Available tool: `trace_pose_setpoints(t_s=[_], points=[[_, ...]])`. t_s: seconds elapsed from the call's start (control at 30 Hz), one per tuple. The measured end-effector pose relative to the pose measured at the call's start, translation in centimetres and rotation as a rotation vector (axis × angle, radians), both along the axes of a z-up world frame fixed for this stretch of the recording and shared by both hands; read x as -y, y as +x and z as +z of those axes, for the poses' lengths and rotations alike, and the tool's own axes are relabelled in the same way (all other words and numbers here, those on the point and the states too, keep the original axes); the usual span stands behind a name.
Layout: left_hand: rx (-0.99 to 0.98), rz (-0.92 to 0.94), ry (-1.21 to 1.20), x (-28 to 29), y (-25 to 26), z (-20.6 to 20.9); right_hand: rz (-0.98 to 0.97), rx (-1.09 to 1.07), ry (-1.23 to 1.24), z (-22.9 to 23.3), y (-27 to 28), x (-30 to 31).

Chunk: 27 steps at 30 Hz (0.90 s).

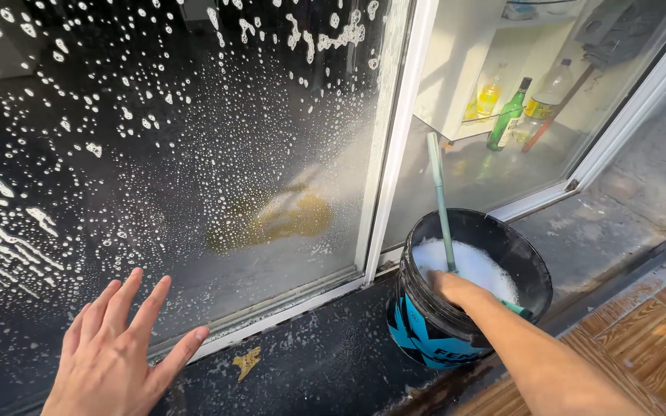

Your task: The person is scrubbing a glass door using a soapy brush and a bucket of water.

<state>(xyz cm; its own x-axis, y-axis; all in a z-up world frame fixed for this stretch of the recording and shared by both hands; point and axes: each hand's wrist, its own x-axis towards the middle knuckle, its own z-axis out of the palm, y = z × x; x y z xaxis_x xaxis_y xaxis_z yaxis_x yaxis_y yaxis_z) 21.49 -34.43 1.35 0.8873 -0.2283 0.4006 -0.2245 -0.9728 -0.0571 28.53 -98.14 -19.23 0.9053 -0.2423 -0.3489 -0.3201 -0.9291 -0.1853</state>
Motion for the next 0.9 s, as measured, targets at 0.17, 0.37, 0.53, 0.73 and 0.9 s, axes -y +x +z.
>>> trace_pose_setpoints(t_s=[0.17, 0.37, 0.53, 0.73, 0.9], points=[[-0.04, -0.04, -0.124, 2.9, -1.1, 3.4, -0.157, 0.218, 0.173, 16.9, -7.0, -8.9], [0.077, -0.043, -0.138, 4.2, -0.1, 5.2, -0.435, 0.3, 0.324, 26.9, -11.3, -12.6], [0.088, -0.054, -0.111, 3.1, -0.1, 8.3, -0.478, 0.382, 0.328, 29.6, -12.2, -14.2], [0.198, -0.011, -0.13, 1.9, 0.5, 9.1, -0.353, 0.725, 0.509, 35.5, -9.7, -18.1], [0.18, 0.018, -0.113, 1.4, 1.1, 10.4, -0.013, 1.341, 0.467, 44.6, -5.7, -22.5]])
